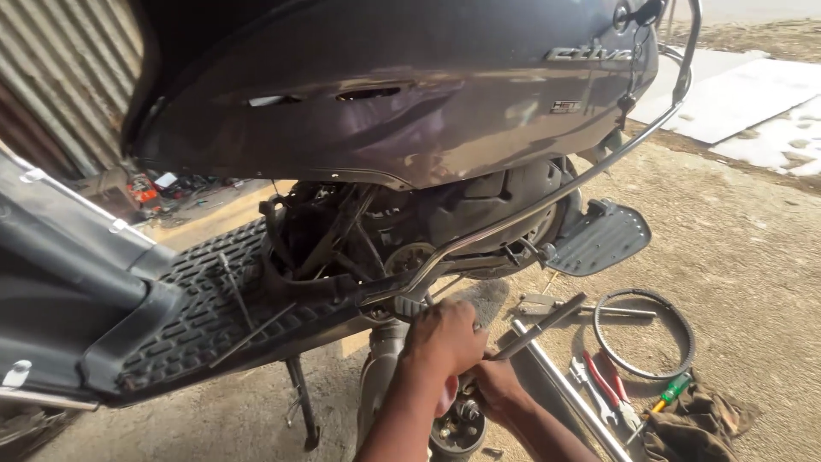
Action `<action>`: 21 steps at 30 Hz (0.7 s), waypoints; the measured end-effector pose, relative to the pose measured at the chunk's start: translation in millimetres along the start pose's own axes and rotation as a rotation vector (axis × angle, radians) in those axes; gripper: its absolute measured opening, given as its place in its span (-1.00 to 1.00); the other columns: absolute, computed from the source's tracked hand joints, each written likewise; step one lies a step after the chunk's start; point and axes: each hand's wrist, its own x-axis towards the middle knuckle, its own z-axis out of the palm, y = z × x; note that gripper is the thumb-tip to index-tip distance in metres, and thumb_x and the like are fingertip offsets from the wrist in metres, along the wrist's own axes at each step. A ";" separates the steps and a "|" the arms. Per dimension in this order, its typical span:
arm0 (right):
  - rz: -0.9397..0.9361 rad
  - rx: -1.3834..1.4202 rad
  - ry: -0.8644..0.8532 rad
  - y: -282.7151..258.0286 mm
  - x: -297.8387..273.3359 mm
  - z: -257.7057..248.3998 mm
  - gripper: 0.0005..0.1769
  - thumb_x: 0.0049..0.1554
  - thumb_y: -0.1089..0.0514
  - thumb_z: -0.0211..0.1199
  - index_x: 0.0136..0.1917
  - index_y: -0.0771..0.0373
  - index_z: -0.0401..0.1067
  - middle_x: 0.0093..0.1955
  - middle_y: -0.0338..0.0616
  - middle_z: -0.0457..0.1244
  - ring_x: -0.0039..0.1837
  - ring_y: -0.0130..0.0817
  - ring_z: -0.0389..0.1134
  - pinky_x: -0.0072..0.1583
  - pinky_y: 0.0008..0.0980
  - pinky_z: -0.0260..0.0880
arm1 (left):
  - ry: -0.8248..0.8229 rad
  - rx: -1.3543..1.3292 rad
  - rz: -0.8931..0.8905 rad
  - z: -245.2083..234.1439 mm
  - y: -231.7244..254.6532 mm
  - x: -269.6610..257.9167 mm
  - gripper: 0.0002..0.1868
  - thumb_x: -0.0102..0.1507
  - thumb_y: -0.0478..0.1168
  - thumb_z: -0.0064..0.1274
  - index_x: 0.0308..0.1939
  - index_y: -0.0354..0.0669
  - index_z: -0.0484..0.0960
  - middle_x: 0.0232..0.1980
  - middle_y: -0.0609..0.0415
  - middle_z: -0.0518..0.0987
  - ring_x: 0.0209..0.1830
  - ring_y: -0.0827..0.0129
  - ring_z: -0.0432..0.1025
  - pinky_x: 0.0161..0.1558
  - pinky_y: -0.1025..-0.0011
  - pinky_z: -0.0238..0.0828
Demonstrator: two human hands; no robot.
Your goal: Repairing and maintaining mechanical components of a scooter engine area.
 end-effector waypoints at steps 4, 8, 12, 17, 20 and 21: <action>-0.101 0.138 -0.075 -11.8 -13.3 18.4 -0.65 0.01 0.24 0.40 0.08 0.36 0.48 -0.17 -0.04 0.42 -0.20 -0.26 0.42 -0.16 -0.21 0.42 | -0.012 -0.158 0.010 -21.3 40.7 4.9 -0.55 0.22 0.19 0.07 -0.30 -0.15 0.69 -0.15 -0.19 0.62 -0.20 0.05 0.59 -0.15 0.10 0.55; -0.592 -0.334 -0.020 15.5 15.3 -10.6 -0.40 -0.08 0.23 0.54 0.19 0.33 0.37 0.04 -0.06 0.34 0.06 -0.17 0.38 0.05 -0.20 0.40 | -0.009 -0.313 -0.002 -27.9 58.5 16.4 -0.37 0.26 0.36 -0.07 -0.48 -0.12 0.60 -0.46 -0.05 0.61 -0.51 0.25 0.55 -0.40 0.25 0.50; -0.466 -1.037 0.003 -13.1 8.1 -1.2 -0.68 -0.06 0.17 0.47 -0.03 0.27 0.52 -0.16 -0.13 0.45 -0.09 -0.29 0.51 0.01 -0.29 0.50 | 0.095 -0.569 0.077 -12.8 15.1 25.1 -0.32 0.26 0.38 -0.01 -0.57 -0.17 0.54 -0.61 0.01 0.50 -0.65 0.33 0.38 -0.49 0.38 0.25; -0.303 -1.121 0.069 -30.7 -13.0 27.2 -0.83 0.01 0.22 0.33 -0.13 0.16 0.69 -0.21 -0.08 0.47 -0.19 -0.31 0.48 -0.07 -0.34 0.47 | 0.068 -1.187 -0.013 -30.0 -55.4 -1.7 -0.35 0.20 0.46 -0.07 -0.49 -0.06 0.52 -0.60 0.14 0.47 -0.69 0.45 0.38 -0.56 0.40 0.40; -0.232 -0.970 0.044 -31.9 -16.2 25.7 -0.76 0.01 0.29 0.26 -0.10 0.14 0.70 -0.21 -0.12 0.46 -0.26 -0.39 0.40 -0.17 -0.39 0.40 | 0.117 -0.947 -0.193 13.6 -108.3 9.6 -0.29 0.26 0.39 -0.04 -0.50 -0.23 0.56 -0.59 0.04 0.54 -0.69 0.38 0.42 -0.52 0.37 0.41; -0.103 -0.757 0.038 -30.6 -16.6 24.4 -0.75 0.00 0.33 0.25 -0.09 0.19 0.68 -0.23 -0.15 0.46 -0.29 -0.43 0.36 -0.23 -0.38 0.37 | 0.127 -0.655 -0.257 37.3 -130.1 17.9 -0.26 0.30 0.33 0.03 -0.49 -0.36 0.64 -0.56 -0.03 0.58 -0.66 0.34 0.42 -0.47 0.34 0.37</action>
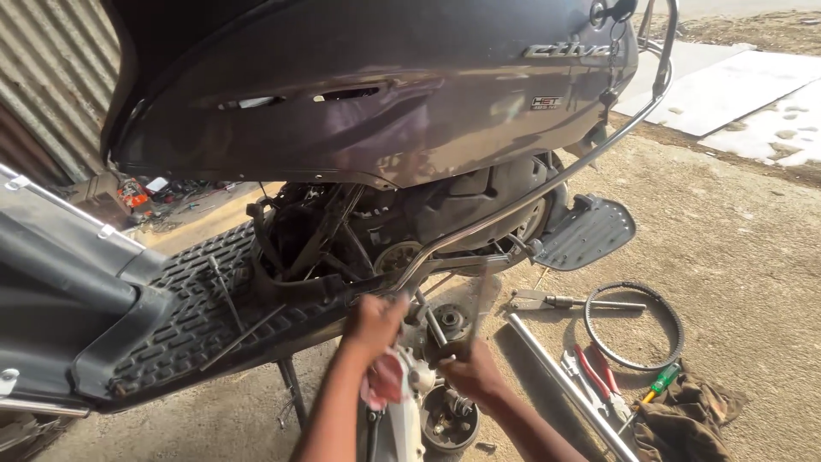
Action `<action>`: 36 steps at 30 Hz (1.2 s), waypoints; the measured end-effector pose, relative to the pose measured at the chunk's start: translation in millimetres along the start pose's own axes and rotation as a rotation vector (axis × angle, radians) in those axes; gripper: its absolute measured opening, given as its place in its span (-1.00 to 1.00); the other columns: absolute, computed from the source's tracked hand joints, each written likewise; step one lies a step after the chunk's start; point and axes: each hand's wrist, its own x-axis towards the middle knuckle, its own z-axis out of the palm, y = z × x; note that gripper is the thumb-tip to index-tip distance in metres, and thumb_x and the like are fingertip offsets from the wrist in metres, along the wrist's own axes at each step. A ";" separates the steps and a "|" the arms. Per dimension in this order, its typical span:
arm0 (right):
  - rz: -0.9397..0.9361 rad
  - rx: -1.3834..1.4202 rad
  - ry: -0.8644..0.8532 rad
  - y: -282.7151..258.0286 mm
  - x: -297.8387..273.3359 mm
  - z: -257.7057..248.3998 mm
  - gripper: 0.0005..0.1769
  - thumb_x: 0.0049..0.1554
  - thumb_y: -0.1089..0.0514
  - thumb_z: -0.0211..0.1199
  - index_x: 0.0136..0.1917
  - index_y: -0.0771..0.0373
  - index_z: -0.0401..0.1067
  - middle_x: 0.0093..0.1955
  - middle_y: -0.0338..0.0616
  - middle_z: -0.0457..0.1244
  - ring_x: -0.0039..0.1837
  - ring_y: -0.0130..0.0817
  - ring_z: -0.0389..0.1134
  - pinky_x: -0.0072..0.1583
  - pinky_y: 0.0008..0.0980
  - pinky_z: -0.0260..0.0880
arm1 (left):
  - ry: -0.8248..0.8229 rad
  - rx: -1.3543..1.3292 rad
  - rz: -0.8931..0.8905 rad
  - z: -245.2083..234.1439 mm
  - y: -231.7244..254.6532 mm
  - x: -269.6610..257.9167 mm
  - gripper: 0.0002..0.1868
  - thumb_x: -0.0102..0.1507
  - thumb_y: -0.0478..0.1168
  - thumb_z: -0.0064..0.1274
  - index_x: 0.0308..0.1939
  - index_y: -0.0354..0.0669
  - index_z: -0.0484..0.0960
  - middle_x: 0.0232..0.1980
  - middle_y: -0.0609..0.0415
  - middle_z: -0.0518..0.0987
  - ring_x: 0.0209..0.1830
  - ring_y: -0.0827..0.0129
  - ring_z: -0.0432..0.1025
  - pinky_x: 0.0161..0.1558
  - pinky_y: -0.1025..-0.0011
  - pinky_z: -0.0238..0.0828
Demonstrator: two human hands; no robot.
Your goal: Repairing and maintaining mechanical components of a scooter engine area.
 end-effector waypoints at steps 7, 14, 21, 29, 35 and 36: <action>0.103 0.357 0.053 10.0 1.5 -2.0 -0.86 0.00 0.34 0.35 -0.14 0.46 0.61 -0.38 -0.11 0.33 -0.40 -0.45 0.25 -0.38 -0.44 0.19 | -0.162 -0.047 -0.290 30.7 -31.2 -0.1 -0.44 0.33 0.17 -0.05 -0.29 -0.30 0.73 -0.34 -0.05 0.69 -0.36 0.22 0.59 -0.23 0.23 0.56; 0.152 0.349 0.059 1.1 -0.1 -2.0 -0.86 -0.03 0.36 0.34 -0.16 0.47 0.58 -0.40 -0.11 0.29 -0.44 -0.44 0.23 -0.42 -0.44 0.16 | -0.354 -0.285 -0.211 50.6 -67.6 16.8 -0.62 0.17 0.01 0.25 -0.09 -0.18 0.75 -0.17 -0.03 0.69 -0.18 0.23 0.56 -0.05 0.15 0.52; 0.111 0.324 0.075 16.7 7.3 1.1 -0.86 -0.03 0.32 0.31 -0.23 0.49 0.57 -0.44 -0.14 0.30 -0.43 -0.45 0.28 -0.39 -0.46 0.20 | -0.090 -0.263 -0.453 69.0 0.1 -0.2 -0.50 0.09 0.19 0.34 -0.39 -0.24 0.70 -0.41 -0.04 0.65 -0.53 0.22 0.51 -0.45 0.24 0.47; 0.186 0.334 0.051 14.2 7.4 -7.4 -0.85 -0.01 0.30 0.30 -0.17 0.45 0.54 -0.41 -0.13 0.27 -0.42 -0.41 0.25 -0.39 -0.42 0.18 | -0.134 -0.349 -0.339 107.7 -52.1 39.4 -0.55 0.11 0.10 0.34 -0.37 -0.27 0.69 -0.45 -0.05 0.64 -0.58 0.30 0.50 -0.49 0.26 0.44; 0.420 1.131 -0.164 46.5 14.3 -6.7 -0.78 0.08 0.26 0.17 0.03 0.30 0.36 -0.24 -0.05 0.34 -0.31 -0.32 0.38 -0.30 -0.40 0.35 | -0.259 -0.516 -0.552 117.1 -72.7 54.2 -0.61 0.18 0.06 0.22 -0.20 -0.21 0.63 -0.37 -0.13 0.60 -0.50 0.13 0.50 -0.40 0.14 0.46; 0.410 1.361 -0.216 73.0 22.3 -3.0 -0.80 0.08 0.26 0.17 0.01 0.27 0.32 -0.25 -0.05 0.33 -0.32 -0.34 0.34 -0.36 -0.47 0.24 | -0.243 -0.511 -0.522 124.7 -89.1 61.5 -0.59 0.19 0.06 0.26 -0.19 -0.23 0.64 -0.35 -0.07 0.61 -0.45 0.19 0.51 -0.35 0.18 0.47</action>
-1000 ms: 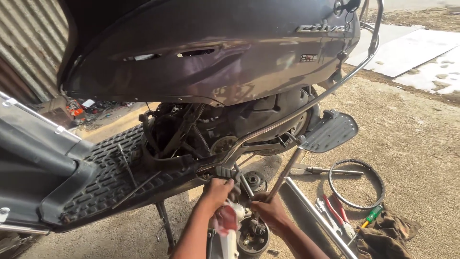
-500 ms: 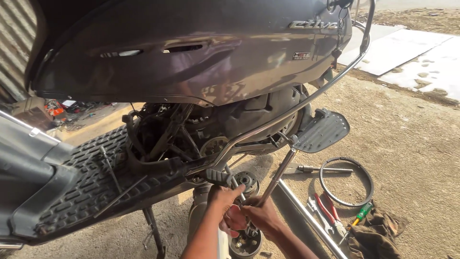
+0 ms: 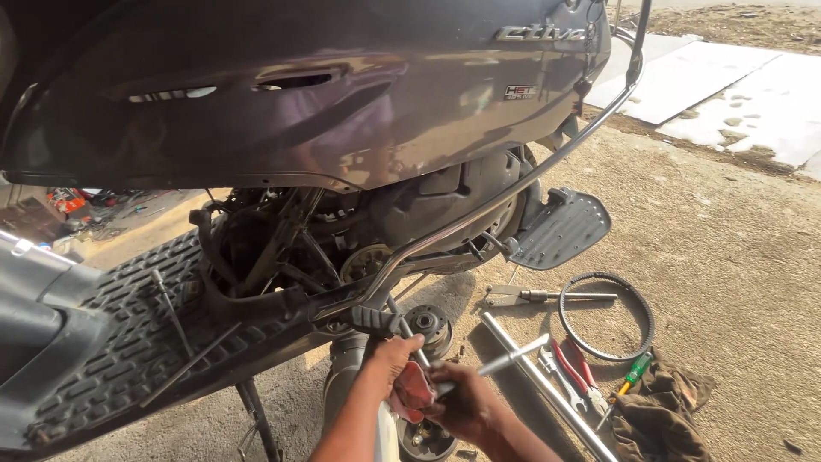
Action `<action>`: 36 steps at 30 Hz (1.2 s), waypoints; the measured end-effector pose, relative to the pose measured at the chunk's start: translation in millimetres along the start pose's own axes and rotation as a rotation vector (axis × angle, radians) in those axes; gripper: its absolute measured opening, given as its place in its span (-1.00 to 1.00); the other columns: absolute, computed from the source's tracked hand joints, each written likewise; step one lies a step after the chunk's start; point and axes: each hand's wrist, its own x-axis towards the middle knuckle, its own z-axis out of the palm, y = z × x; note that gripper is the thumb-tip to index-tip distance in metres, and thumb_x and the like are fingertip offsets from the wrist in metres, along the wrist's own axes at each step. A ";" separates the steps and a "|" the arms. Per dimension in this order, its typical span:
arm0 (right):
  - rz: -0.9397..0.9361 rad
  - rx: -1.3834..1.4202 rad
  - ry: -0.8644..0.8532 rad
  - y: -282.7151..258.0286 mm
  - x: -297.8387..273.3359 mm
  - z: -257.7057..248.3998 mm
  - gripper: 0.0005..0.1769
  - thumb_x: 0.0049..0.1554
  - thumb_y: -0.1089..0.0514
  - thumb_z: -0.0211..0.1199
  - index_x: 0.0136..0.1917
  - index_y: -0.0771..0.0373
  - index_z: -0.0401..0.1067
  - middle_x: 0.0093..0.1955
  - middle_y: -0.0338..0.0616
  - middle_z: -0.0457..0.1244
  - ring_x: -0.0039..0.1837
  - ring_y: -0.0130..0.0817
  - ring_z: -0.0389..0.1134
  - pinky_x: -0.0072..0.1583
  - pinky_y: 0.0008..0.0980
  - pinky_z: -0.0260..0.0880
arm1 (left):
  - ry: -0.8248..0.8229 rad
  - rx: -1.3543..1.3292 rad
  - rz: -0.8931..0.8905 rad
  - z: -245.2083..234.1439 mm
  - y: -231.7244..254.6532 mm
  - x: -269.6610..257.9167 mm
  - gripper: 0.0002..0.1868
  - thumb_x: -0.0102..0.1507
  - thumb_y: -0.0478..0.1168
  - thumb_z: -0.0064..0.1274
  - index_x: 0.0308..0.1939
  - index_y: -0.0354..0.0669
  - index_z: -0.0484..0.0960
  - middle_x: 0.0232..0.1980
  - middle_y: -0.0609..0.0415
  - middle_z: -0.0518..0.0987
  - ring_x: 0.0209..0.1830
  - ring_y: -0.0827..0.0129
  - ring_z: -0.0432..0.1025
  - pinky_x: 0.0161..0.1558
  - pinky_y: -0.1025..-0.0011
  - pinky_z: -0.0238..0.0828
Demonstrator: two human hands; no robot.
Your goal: Repairing and maintaining mechanical components of a scooter engine area.
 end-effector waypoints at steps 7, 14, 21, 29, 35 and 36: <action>-0.548 -1.508 0.255 0.1 -24.3 55.0 -0.79 -0.02 0.27 0.19 -0.14 0.27 0.61 -0.35 -0.07 0.43 -0.35 -0.34 0.45 -0.28 -0.35 0.42 | -0.059 0.169 0.175 -2.1 -4.2 12.2 -0.59 0.24 0.12 0.14 -0.17 -0.17 0.68 -0.21 0.05 0.63 -0.22 0.30 0.45 -0.13 0.26 0.39; -0.483 -1.022 0.176 10.0 -19.7 54.4 -0.84 0.01 0.31 0.17 -0.20 0.35 0.57 -0.39 -0.05 0.35 -0.39 -0.33 0.33 -0.31 -0.30 0.30 | 0.022 0.074 0.027 -3.9 5.5 -1.3 -0.58 0.27 0.14 0.09 -0.18 -0.16 0.69 -0.14 -0.07 0.65 -0.18 0.21 0.49 -0.10 0.19 0.39; -0.282 -0.748 0.263 1.9 -6.5 28.7 -0.88 0.10 0.28 0.22 -0.15 0.42 0.48 -0.43 -0.06 0.24 -0.44 -0.30 0.21 -0.39 -0.28 0.18 | -0.018 0.102 -0.075 -2.5 2.2 10.8 -0.52 0.31 0.19 -0.03 -0.22 -0.15 0.67 -0.14 -0.28 0.65 -0.16 0.03 0.51 -0.13 0.11 0.41; -0.465 -1.414 0.294 7.5 -18.7 60.0 -0.80 0.04 0.23 0.21 -0.18 0.38 0.60 -0.38 -0.05 0.36 -0.41 -0.33 0.33 -0.34 -0.39 0.28 | 0.026 0.143 -0.039 1.5 12.4 -5.8 -0.50 0.25 0.27 0.09 -0.15 -0.09 0.69 -0.15 -0.10 0.64 -0.12 0.18 0.50 -0.03 0.18 0.37; -0.196 -0.405 0.216 8.5 -24.0 53.4 -0.88 0.06 0.31 0.14 -0.13 0.39 0.45 -0.39 0.02 0.32 -0.42 -0.23 0.34 -0.36 -0.28 0.33 | -0.020 0.017 -0.018 1.0 1.5 11.3 -0.49 0.21 0.22 0.12 -0.23 -0.19 0.69 -0.24 -0.19 0.65 -0.29 0.08 0.51 -0.14 0.08 0.41; -0.249 -0.426 0.111 10.2 -13.1 34.6 -0.90 0.06 0.29 0.21 -0.16 0.38 0.48 -0.45 -0.01 0.28 -0.49 -0.27 0.27 -0.44 -0.32 0.23 | 0.022 0.032 0.006 2.1 4.8 8.2 -0.52 0.20 0.22 0.14 -0.23 -0.16 0.72 -0.21 -0.13 0.69 -0.28 0.17 0.54 -0.12 0.12 0.42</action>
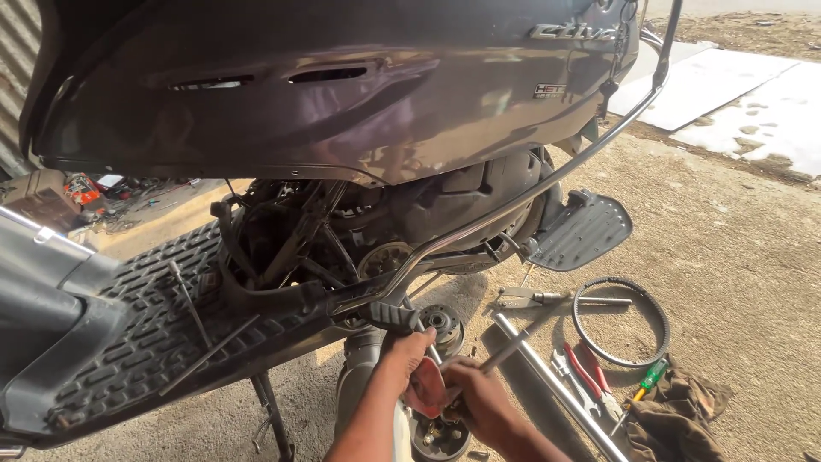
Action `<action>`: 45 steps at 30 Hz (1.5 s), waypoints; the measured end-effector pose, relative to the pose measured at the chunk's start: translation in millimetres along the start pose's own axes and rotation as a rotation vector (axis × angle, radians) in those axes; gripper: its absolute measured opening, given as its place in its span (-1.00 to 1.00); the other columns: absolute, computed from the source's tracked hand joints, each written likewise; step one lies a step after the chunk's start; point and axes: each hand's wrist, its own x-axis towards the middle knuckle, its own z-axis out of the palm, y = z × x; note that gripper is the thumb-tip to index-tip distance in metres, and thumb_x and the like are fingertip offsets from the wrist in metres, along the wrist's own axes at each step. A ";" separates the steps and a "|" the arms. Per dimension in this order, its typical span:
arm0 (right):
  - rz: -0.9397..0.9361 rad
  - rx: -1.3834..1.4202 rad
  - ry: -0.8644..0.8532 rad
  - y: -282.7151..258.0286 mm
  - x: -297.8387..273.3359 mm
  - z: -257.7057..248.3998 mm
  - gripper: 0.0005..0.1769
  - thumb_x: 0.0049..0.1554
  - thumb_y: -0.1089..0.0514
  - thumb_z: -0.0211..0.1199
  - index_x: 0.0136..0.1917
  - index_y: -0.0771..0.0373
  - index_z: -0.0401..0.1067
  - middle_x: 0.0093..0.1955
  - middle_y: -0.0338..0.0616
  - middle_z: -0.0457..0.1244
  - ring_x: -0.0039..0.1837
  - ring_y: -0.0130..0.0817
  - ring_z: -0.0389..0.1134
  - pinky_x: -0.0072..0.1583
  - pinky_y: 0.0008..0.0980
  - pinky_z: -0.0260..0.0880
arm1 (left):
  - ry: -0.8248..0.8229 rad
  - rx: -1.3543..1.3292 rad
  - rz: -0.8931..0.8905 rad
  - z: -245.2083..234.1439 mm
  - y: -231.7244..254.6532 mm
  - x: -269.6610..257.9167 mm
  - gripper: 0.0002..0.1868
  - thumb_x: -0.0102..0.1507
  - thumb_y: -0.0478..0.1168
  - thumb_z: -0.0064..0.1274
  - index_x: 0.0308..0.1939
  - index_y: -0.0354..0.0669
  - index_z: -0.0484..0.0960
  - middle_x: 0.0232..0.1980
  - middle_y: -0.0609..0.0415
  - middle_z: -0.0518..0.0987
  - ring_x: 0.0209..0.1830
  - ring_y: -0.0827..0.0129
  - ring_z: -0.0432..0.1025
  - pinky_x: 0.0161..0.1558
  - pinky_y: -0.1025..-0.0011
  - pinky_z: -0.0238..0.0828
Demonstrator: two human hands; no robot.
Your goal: Repairing and maintaining mechanical components of a scooter engine area.
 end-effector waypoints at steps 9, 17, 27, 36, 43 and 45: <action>-0.387 -0.931 0.099 7.2 3.0 18.0 -0.74 0.02 0.26 0.17 -0.17 0.36 0.67 -0.40 -0.05 0.40 -0.41 -0.36 0.36 -0.34 -0.33 0.33 | -0.023 0.007 0.058 -12.0 -26.1 30.3 -0.61 0.28 0.17 0.06 -0.21 -0.04 0.74 -0.18 0.04 0.68 -0.23 0.36 0.49 -0.10 0.27 0.41; -0.019 -0.109 0.191 -9.2 -6.9 18.0 -0.94 -0.01 0.30 0.18 -0.25 0.34 0.45 -0.42 -0.08 0.23 -0.44 -0.32 0.21 -0.41 -0.35 0.14 | -0.051 -0.019 0.014 -7.7 6.6 -23.1 -0.55 0.27 0.20 0.07 -0.30 -0.11 0.69 -0.26 -0.12 0.64 -0.34 0.21 0.47 -0.21 0.21 0.41; -0.028 -0.156 0.050 -6.5 -0.6 5.4 -0.95 0.01 0.28 0.20 -0.24 0.31 0.43 -0.39 -0.16 0.21 -0.44 -0.36 0.20 -0.42 -0.40 0.16 | 0.081 0.035 0.184 -5.6 4.8 -22.4 -0.63 0.20 0.12 0.14 -0.25 -0.11 0.68 -0.19 0.02 0.64 -0.24 0.25 0.48 -0.15 0.17 0.43; -0.180 -0.472 0.094 -11.8 -5.0 2.8 -0.85 0.10 0.24 0.22 -0.18 0.38 0.54 -0.42 -0.16 0.25 -0.42 -0.39 0.24 -0.37 -0.42 0.22 | 0.010 -0.002 0.092 -3.9 -7.6 1.9 -0.55 0.25 0.16 0.13 -0.21 -0.19 0.71 -0.13 0.00 0.63 -0.16 0.27 0.42 -0.05 0.25 0.34; -0.297 -0.810 0.049 -8.7 -4.2 6.5 -0.84 0.04 0.26 0.23 -0.15 0.33 0.60 -0.39 -0.24 0.33 -0.35 -0.49 0.31 -0.31 -0.49 0.27 | 0.174 0.028 0.252 0.5 23.0 -50.2 -0.65 0.16 0.10 0.18 -0.19 -0.07 0.69 -0.12 0.04 0.69 -0.20 0.31 0.52 -0.13 0.23 0.47; -0.079 -0.360 0.060 -7.6 1.3 3.3 -0.84 0.08 0.20 0.19 -0.19 0.36 0.49 -0.39 -0.20 0.24 -0.39 -0.39 0.27 -0.38 -0.38 0.20 | 0.137 0.016 0.138 1.5 25.1 -53.8 -0.60 0.19 0.13 0.17 -0.23 -0.15 0.68 -0.22 -0.03 0.65 -0.34 0.26 0.47 -0.26 0.17 0.43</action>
